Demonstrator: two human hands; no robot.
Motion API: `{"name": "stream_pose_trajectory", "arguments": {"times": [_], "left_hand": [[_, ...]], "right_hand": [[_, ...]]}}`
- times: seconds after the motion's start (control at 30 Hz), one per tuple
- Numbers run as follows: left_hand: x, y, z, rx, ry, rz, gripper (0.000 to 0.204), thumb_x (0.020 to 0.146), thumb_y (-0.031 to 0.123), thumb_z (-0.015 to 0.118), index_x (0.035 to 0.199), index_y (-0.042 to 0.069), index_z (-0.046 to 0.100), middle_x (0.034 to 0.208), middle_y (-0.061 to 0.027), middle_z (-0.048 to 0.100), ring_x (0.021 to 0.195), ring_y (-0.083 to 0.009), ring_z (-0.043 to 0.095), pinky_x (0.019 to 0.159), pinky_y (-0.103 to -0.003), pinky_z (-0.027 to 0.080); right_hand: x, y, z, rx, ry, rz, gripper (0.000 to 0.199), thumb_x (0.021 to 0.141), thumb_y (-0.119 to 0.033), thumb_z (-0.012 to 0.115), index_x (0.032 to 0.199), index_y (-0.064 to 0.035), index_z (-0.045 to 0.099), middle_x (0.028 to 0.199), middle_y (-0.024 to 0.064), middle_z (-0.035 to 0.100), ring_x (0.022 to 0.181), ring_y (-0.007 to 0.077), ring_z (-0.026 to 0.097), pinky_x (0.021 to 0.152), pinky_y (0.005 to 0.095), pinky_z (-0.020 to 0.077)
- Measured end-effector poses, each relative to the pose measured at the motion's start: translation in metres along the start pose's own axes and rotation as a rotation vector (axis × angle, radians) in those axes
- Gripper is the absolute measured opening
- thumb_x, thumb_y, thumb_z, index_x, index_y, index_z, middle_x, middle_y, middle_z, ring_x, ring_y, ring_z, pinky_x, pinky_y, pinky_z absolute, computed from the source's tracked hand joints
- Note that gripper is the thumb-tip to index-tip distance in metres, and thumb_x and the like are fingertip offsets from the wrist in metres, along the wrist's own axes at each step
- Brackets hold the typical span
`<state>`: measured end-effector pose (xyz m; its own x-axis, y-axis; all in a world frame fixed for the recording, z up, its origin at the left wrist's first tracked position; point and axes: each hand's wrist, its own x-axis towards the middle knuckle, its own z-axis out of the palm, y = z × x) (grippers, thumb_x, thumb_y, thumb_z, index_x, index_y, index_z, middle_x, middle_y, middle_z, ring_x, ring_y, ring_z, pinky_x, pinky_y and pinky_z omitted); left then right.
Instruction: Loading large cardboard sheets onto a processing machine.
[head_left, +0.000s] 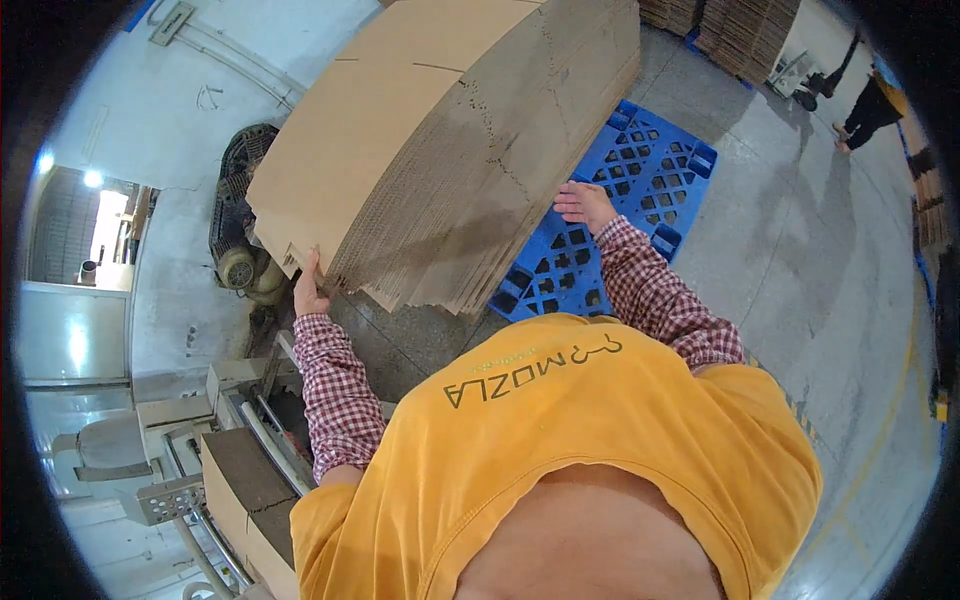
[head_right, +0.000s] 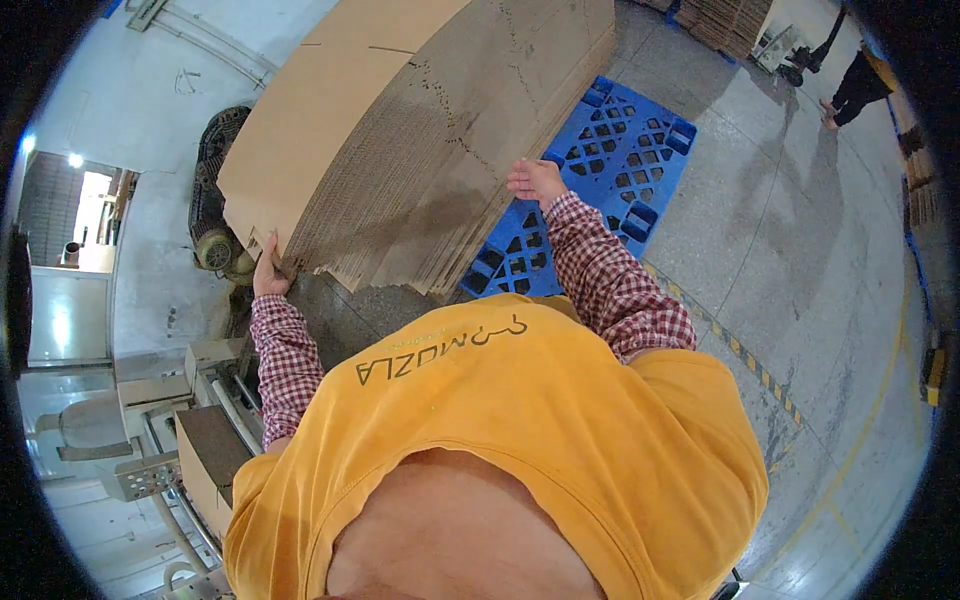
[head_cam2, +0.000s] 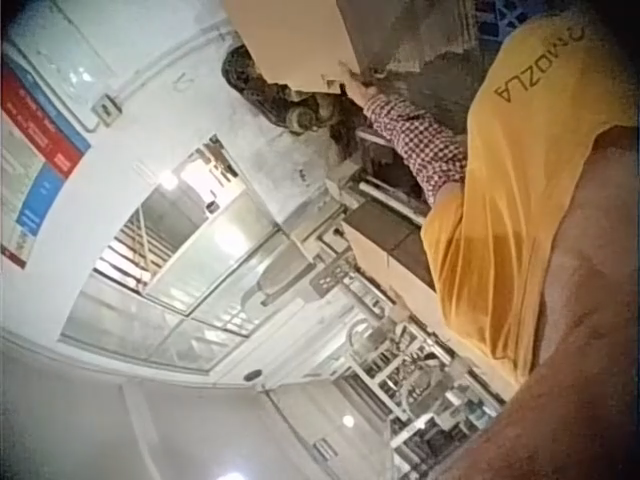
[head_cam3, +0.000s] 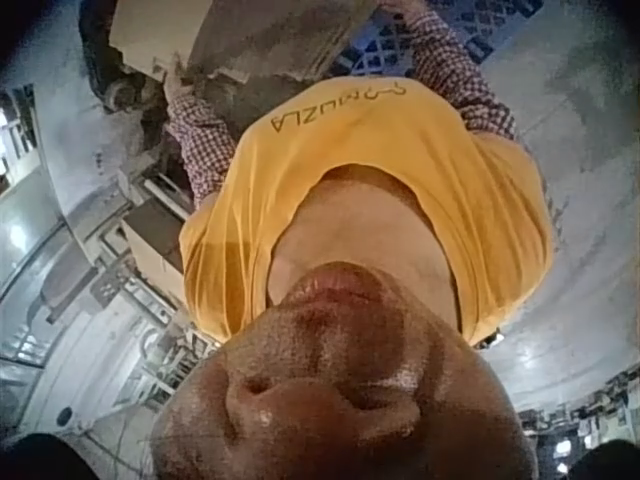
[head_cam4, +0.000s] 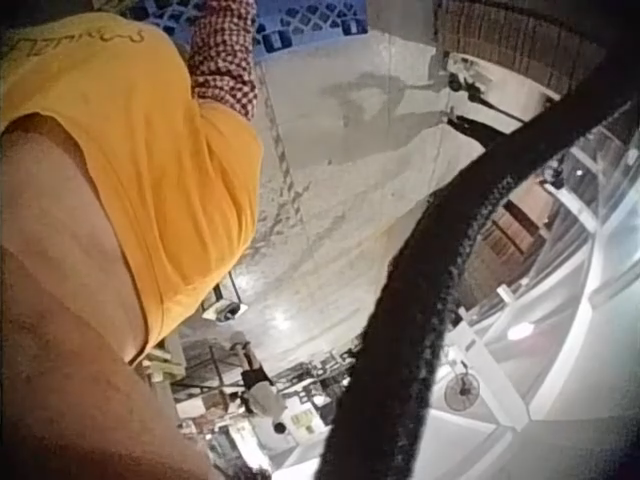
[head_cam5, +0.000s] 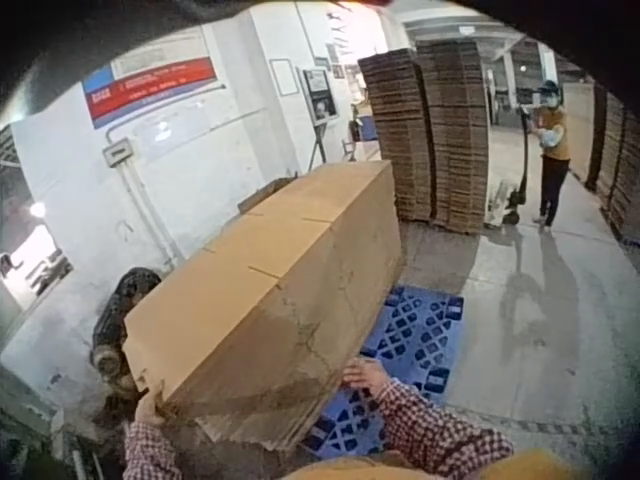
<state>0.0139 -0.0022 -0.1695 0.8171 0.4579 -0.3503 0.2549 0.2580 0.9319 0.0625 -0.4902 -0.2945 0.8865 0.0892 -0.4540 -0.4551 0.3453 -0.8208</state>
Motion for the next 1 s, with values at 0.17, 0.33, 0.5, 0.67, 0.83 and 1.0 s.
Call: {"name": "stream_pose_trajectory", "arguments": {"times": [0.17,0.33,0.5,0.67,0.83,1.0], "left_hand": [[-0.028,0.028,0.025,-0.106,0.042,-0.055,0.044,0.078,0.026,0.064,0.116,0.008,0.051,0.114,-0.0025,0.054,0.106,-0.0191,0.049,0.085,-0.037,0.042],[-0.048,0.031,0.006,-0.055,-0.109,0.083,0.036,0.081,0.025,0.059,0.114,0.013,0.051,0.107,-0.0053,0.056,0.1,-0.0207,0.052,0.079,-0.034,0.044],[-0.121,-0.07,0.05,0.519,-0.193,0.541,0.035,0.084,0.007,0.05,0.118,0.001,0.045,0.113,-0.0129,0.049,0.096,-0.0179,0.052,0.073,-0.028,0.045],[-0.157,-0.076,0.054,0.187,-0.207,-0.177,0.06,0.072,0.0,0.062,0.126,0.003,0.037,0.117,-0.0142,0.046,0.093,-0.0215,0.052,0.07,-0.031,0.046],[-0.179,-0.073,0.057,1.183,0.181,0.979,0.073,0.068,0.021,0.068,0.128,0.006,0.029,0.134,-0.0195,0.025,0.124,-0.035,0.025,0.1,-0.047,0.022],[-0.151,-0.089,0.075,1.324,0.12,1.345,0.075,0.072,0.024,0.064,0.132,0.013,0.021,0.139,-0.0197,0.017,0.128,-0.0387,0.016,0.101,-0.056,0.008]], "right_hand": [[0.014,-0.014,0.027,-0.021,-0.083,-0.025,0.041,0.086,-0.035,0.047,0.109,-0.001,0.05,0.095,0.0116,0.06,0.08,0.02,0.06,0.067,0.0324,0.0484],[0.014,-0.058,0.138,0.079,-0.368,-0.047,0.065,0.082,-0.047,0.05,0.124,0.0002,0.036,0.116,0.0177,0.049,0.103,0.0282,0.052,0.081,0.042,0.0445],[0.01,-0.042,0.188,0.243,0.039,-0.05,0.096,0.072,-0.056,0.058,0.136,-0.0058,0.007,0.133,0.019,0.031,0.119,0.0355,0.035,0.089,0.0455,0.0394],[0.021,-0.044,0.123,0.278,-0.243,-0.104,0.092,0.07,-0.05,0.062,0.133,-0.0015,0.015,0.13,0.0179,0.032,0.112,0.032,0.041,0.082,0.047,0.0412],[0.003,-0.063,0.132,0.076,0.057,-0.079,0.083,0.069,-0.045,0.062,0.123,0.0069,0.027,0.119,0.0197,0.042,0.094,0.0293,0.051,0.066,0.041,0.046],[0.003,-0.05,0.148,0.086,0.074,-0.075,0.092,0.067,-0.042,0.065,0.129,0.0077,0.019,0.122,0.0243,0.038,0.107,0.0355,0.043,0.078,0.0495,0.0422]]}}
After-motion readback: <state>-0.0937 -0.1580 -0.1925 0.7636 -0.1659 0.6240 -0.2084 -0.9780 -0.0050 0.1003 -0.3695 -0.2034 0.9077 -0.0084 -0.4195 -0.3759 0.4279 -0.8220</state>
